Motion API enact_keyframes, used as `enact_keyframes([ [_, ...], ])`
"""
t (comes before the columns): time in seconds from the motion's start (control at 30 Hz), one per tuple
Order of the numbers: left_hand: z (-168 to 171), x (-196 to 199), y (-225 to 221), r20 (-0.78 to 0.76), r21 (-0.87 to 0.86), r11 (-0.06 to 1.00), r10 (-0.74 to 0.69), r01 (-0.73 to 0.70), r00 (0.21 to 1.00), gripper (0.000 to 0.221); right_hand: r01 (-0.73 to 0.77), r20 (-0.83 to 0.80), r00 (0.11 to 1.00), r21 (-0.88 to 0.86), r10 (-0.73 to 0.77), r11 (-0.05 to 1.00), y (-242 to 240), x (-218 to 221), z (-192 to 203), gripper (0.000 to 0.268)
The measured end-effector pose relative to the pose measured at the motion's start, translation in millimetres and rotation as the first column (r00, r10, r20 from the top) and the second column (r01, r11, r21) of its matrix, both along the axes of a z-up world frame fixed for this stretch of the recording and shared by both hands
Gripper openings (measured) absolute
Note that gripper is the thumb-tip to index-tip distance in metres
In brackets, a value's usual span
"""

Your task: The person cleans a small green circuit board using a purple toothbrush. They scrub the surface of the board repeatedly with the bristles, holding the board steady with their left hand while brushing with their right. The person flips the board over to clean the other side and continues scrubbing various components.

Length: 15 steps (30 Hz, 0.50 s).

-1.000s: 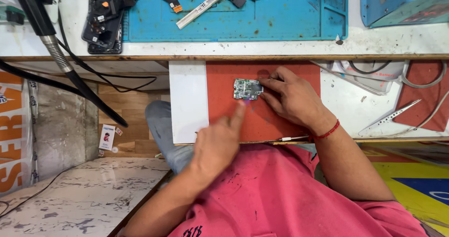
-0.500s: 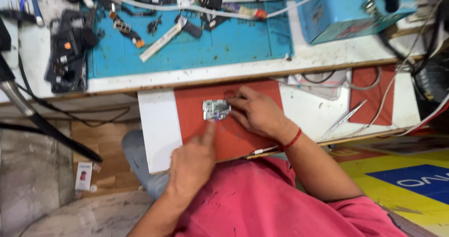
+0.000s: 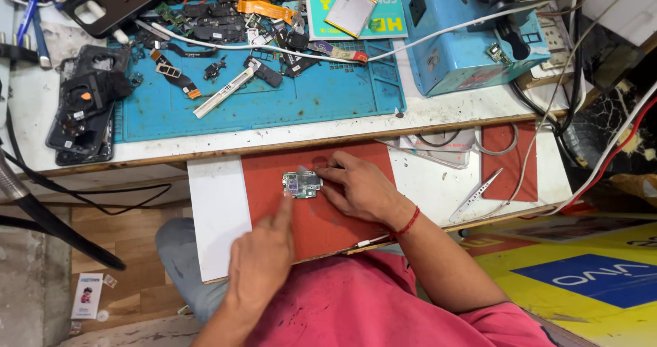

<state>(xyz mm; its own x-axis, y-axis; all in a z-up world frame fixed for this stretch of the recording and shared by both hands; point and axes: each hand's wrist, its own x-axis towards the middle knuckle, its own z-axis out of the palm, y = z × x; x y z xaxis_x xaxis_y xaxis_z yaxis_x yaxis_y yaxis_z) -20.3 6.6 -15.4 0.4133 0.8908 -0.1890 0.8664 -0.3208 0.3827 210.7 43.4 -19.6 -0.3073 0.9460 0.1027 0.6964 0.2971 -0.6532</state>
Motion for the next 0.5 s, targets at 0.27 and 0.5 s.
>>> enact_keyframes([
  [0.27, 3, -5, 8, -0.018, 0.046, 0.999, -0.013, 0.014, 1.0, 0.066, 0.002, -0.01, 1.0, 0.015, -0.002, 1.0, 2, -2, 10, 0.035],
  [0.5, 4, -12, 2, -0.015, -0.009, 0.997, 0.083, -0.083, 0.996, 0.056, 0.004, 0.005, 1.0, -0.035, -0.004, 0.999, -2, -2, 4, 0.033],
])
